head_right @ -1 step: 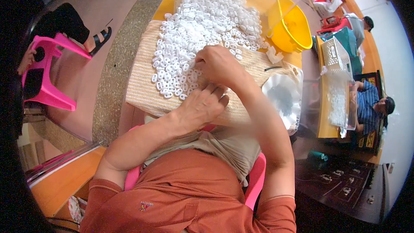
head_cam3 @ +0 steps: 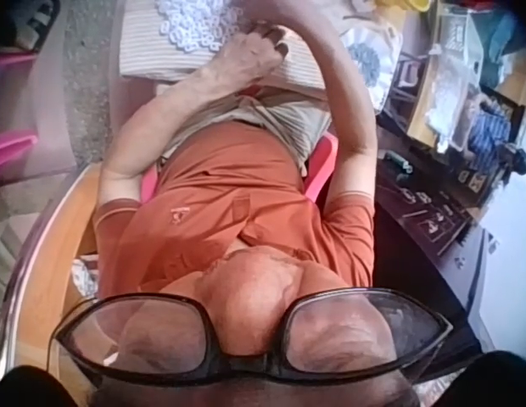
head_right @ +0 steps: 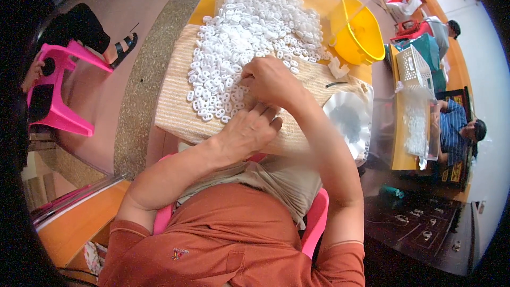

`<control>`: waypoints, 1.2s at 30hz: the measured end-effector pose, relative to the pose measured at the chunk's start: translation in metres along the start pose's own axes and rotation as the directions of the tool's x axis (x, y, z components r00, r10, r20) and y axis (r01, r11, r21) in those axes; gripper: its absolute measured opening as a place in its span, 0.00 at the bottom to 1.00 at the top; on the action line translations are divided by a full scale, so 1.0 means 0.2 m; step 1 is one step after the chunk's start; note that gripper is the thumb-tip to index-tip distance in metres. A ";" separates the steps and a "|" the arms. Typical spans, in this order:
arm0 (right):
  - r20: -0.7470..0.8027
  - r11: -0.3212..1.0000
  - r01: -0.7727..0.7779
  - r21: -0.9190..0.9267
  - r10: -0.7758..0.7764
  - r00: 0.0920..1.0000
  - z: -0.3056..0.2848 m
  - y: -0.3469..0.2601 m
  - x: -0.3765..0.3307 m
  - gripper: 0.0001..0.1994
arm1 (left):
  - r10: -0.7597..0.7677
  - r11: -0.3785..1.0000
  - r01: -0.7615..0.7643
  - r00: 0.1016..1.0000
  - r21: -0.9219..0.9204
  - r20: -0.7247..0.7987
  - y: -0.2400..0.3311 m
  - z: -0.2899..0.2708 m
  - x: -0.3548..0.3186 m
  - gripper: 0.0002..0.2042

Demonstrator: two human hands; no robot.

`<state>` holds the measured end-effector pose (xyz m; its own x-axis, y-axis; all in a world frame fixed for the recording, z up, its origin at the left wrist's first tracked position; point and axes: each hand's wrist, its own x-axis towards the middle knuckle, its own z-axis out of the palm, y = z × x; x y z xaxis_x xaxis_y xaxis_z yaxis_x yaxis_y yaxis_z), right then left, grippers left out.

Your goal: Manually inserting small metal components into white plastic links at a workstation.

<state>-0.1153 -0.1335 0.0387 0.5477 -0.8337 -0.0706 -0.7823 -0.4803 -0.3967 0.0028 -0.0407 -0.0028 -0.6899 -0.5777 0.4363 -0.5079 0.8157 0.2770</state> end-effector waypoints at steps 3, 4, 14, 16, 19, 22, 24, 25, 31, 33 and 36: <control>0.084 0.998 -0.039 0.044 0.035 0.996 -0.03 -0.02 -0.02 0.10 | -0.005 1.000 0.005 1.000 -0.003 0.008 0.00 0.01 -0.01 0.10; 0.122 0.998 -0.035 0.044 0.029 0.992 -0.04 -0.02 -0.03 0.11 | 0.001 1.000 -0.001 1.000 0.007 0.014 0.00 0.01 -0.01 0.10; 0.130 0.997 0.081 0.019 -0.083 0.988 0.01 0.02 -0.01 0.11 | -0.028 0.999 0.029 0.999 -0.040 0.024 0.00 0.03 -0.02 0.12; 0.143 0.996 0.082 -0.016 -0.079 0.987 0.02 0.03 -0.01 0.10 | -0.023 0.999 0.024 0.999 -0.044 0.039 0.00 0.03 -0.01 0.12; 0.171 1.000 0.011 0.012 -0.013 0.985 0.01 0.03 0.01 0.10 | 0.012 1.000 -0.012 1.000 0.006 -0.017 -0.01 0.04 -0.01 0.12; 0.145 1.000 0.019 -0.025 -0.015 0.989 0.01 0.04 0.01 0.10 | 0.007 1.000 -0.007 1.000 -0.014 -0.005 -0.01 0.04 -0.01 0.12; 0.144 1.000 0.016 -0.020 -0.013 0.989 0.01 0.04 0.01 0.10 | 0.008 1.000 -0.008 1.000 -0.006 -0.008 -0.01 0.03 -0.01 0.12; 0.142 1.000 0.014 -0.015 -0.011 0.990 0.01 0.04 0.01 0.10 | 0.011 1.000 -0.011 1.000 0.002 -0.010 -0.01 0.03 -0.01 0.11; 0.080 0.997 -0.045 0.065 0.040 0.996 -0.02 -0.01 0.00 0.12 | 0.010 1.000 -0.011 0.999 -0.019 -0.043 -0.02 0.04 -0.01 0.10; 0.059 0.998 -0.011 0.058 0.007 0.998 -0.01 0.01 0.00 0.12 | 0.015 1.000 -0.016 0.999 -0.023 -0.047 -0.02 0.05 -0.01 0.10; 0.056 0.999 0.039 0.034 -0.041 0.998 0.01 0.04 0.01 0.12 | 0.021 0.999 -0.022 0.998 -0.023 -0.059 -0.02 0.06 -0.01 0.09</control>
<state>-0.1201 -0.1381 0.0343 0.5949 -0.7968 -0.1057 -0.7499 -0.5029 -0.4298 0.0000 -0.0443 -0.0146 -0.6684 -0.5578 0.4920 -0.4806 0.8288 0.2866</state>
